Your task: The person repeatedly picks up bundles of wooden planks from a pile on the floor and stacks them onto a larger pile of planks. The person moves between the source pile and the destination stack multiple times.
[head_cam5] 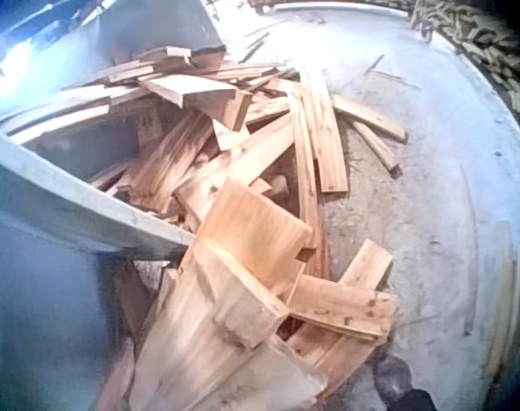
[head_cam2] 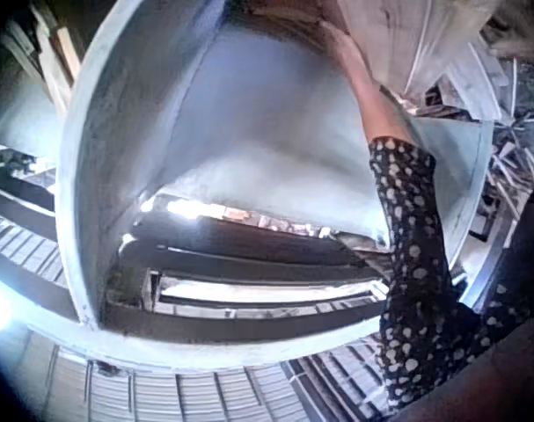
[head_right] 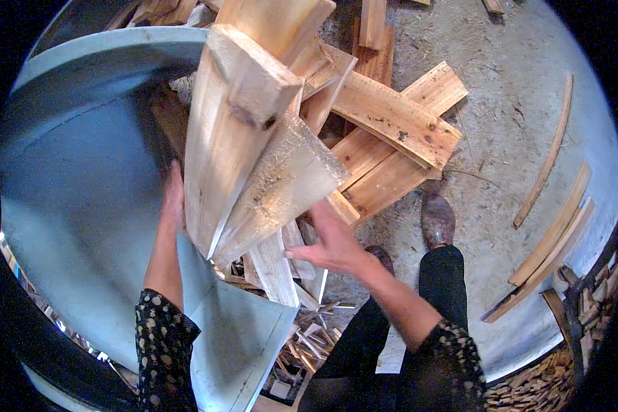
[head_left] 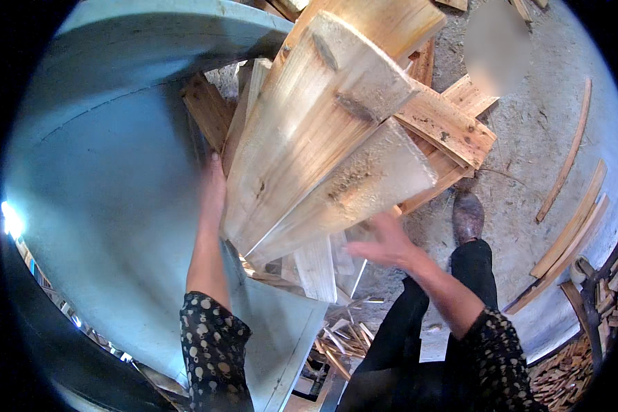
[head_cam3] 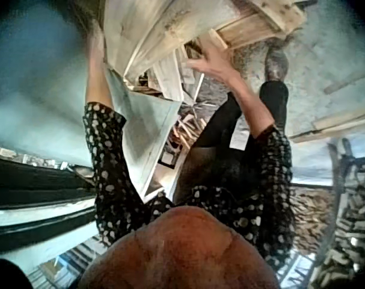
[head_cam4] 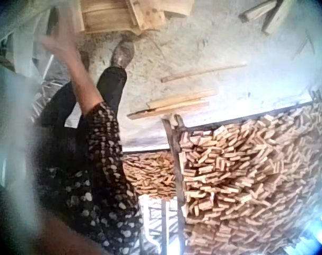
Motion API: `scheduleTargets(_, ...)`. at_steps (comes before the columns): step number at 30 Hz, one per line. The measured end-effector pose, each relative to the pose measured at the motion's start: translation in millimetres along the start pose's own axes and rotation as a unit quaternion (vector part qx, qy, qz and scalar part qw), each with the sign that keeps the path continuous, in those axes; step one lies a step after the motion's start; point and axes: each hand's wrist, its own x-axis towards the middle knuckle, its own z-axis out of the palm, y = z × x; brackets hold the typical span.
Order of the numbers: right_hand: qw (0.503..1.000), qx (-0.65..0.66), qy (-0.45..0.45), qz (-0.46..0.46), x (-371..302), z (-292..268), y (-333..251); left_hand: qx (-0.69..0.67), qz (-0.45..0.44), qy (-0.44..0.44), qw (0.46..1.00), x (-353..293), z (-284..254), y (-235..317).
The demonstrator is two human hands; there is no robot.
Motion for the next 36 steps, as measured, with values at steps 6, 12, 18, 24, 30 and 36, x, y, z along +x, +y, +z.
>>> scheduleTargets(6, 0.982, 0.148, 0.006, 0.115, 27.5, 70.8, 17.5, -0.083, -0.113, -0.016, 0.99, 8.5, 12.5, -48.1)
scheduleTargets(12, 0.91, 0.353, 0.17, 0.138, 2.6, 86.9, 31.9, -0.007, -0.188, -0.011, 0.982, -48.4, 19.5, -21.2)
scheduleTargets(18, 0.956, 0.157, 0.187, 0.163, -0.3, 66.6, 35.3, -0.077, -0.172, 0.14, 0.972, -26.6, 14.7, -57.8)
scheduleTargets(24, 0.94, 0.257, 0.142, 0.173, 17.1, 77.3, 99.5, -0.283, -0.117, 0.065, 0.95, 20.2, 34.5, -57.2)
scheduleTargets(30, 0.903, 0.376, 0.155, 0.14, 19.1, 89.1, 66.7, -0.38, -0.068, 0.007, 0.922, 38.7, 27.8, -112.5)
scheduleTargets(36, 0.856, 0.464, 0.195, 0.119, -9.9, 83.2, 53.7, -0.376, -0.145, 0.0, 0.915, -31.1, 50.6, -58.9)
